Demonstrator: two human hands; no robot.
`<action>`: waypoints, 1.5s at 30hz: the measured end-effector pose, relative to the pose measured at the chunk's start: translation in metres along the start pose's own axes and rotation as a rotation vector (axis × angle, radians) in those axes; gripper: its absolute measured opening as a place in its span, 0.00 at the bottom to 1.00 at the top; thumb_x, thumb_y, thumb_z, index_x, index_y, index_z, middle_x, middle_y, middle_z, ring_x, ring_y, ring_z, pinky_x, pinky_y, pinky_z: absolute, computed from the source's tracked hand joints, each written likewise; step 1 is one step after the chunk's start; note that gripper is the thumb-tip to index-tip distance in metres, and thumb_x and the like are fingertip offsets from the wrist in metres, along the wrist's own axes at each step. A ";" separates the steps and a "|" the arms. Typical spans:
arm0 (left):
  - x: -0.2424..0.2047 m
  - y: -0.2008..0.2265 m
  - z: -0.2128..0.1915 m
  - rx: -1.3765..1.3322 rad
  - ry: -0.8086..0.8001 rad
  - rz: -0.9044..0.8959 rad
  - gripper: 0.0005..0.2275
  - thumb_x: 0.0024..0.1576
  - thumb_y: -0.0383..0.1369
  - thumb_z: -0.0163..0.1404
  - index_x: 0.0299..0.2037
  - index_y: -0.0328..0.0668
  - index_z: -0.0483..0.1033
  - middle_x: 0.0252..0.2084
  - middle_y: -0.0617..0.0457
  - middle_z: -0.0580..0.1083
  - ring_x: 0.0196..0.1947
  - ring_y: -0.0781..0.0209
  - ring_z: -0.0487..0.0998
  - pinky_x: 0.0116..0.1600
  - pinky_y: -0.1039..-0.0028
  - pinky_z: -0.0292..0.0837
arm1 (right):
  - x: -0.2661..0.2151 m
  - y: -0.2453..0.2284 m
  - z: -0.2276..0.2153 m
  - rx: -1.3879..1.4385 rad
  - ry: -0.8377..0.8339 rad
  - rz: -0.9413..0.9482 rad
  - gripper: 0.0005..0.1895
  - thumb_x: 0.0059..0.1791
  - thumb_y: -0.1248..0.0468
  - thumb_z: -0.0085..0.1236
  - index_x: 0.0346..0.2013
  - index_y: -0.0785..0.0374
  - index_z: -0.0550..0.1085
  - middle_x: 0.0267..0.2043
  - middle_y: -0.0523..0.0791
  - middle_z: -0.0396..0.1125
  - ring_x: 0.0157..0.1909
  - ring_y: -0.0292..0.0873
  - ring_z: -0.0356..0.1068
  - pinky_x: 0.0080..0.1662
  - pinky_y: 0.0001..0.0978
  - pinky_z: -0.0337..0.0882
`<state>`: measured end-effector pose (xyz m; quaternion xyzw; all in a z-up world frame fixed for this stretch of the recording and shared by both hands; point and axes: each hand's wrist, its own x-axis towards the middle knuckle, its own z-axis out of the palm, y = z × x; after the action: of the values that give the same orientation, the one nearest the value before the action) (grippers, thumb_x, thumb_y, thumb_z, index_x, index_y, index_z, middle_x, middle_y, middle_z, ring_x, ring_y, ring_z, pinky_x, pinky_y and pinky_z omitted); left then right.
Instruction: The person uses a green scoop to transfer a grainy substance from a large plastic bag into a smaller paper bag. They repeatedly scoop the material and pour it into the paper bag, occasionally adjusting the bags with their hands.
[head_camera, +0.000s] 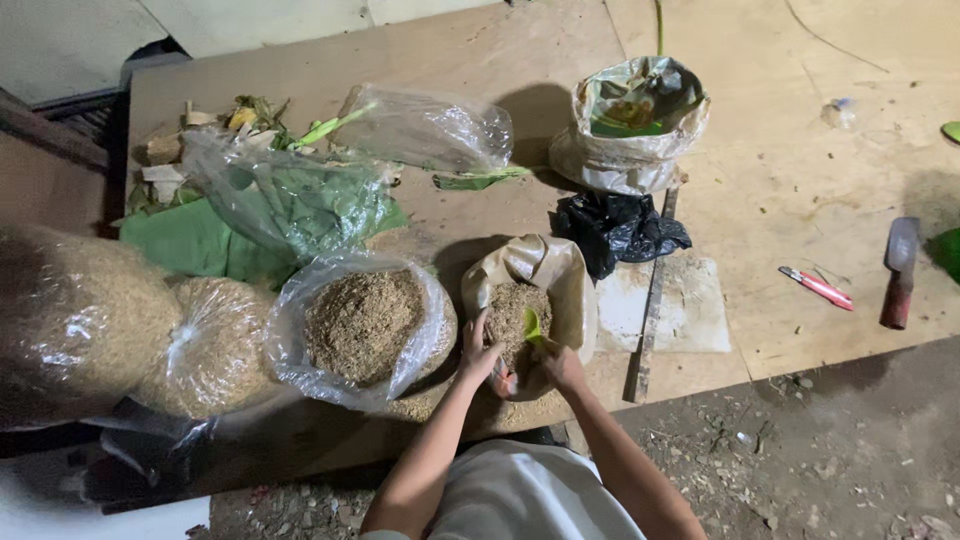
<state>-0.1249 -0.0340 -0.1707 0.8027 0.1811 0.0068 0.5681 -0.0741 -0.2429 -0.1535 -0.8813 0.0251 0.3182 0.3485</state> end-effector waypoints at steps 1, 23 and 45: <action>0.000 0.001 -0.001 0.022 0.003 0.040 0.38 0.51 0.32 0.57 0.74 0.54 0.55 0.76 0.34 0.51 0.75 0.30 0.45 0.75 0.45 0.40 | 0.000 -0.001 0.000 0.062 0.050 -0.049 0.20 0.54 0.51 0.49 0.58 0.49 0.77 0.42 0.53 0.77 0.41 0.50 0.79 0.45 0.42 0.75; -0.024 0.042 -0.027 0.048 -0.028 -0.306 0.29 0.56 0.35 0.53 0.71 0.50 0.63 0.58 0.36 0.73 0.49 0.40 0.77 0.55 0.56 0.73 | -0.006 -0.008 0.005 0.297 0.041 -0.474 0.20 0.57 0.62 0.54 0.64 0.63 0.74 0.49 0.52 0.77 0.48 0.44 0.77 0.49 0.36 0.73; -0.070 -0.002 -0.052 0.099 0.034 -0.247 0.23 0.62 0.43 0.52 0.66 0.48 0.70 0.58 0.41 0.77 0.56 0.48 0.78 0.60 0.61 0.72 | -0.070 -0.188 -0.047 0.593 -0.107 -0.450 0.22 0.57 0.66 0.49 0.66 0.56 0.73 0.25 0.35 0.57 0.25 0.31 0.53 0.28 0.23 0.53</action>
<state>-0.2017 -0.0069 -0.1402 0.8012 0.2882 -0.0585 0.5211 -0.0545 -0.1423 0.0255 -0.7076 -0.0965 0.2582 0.6506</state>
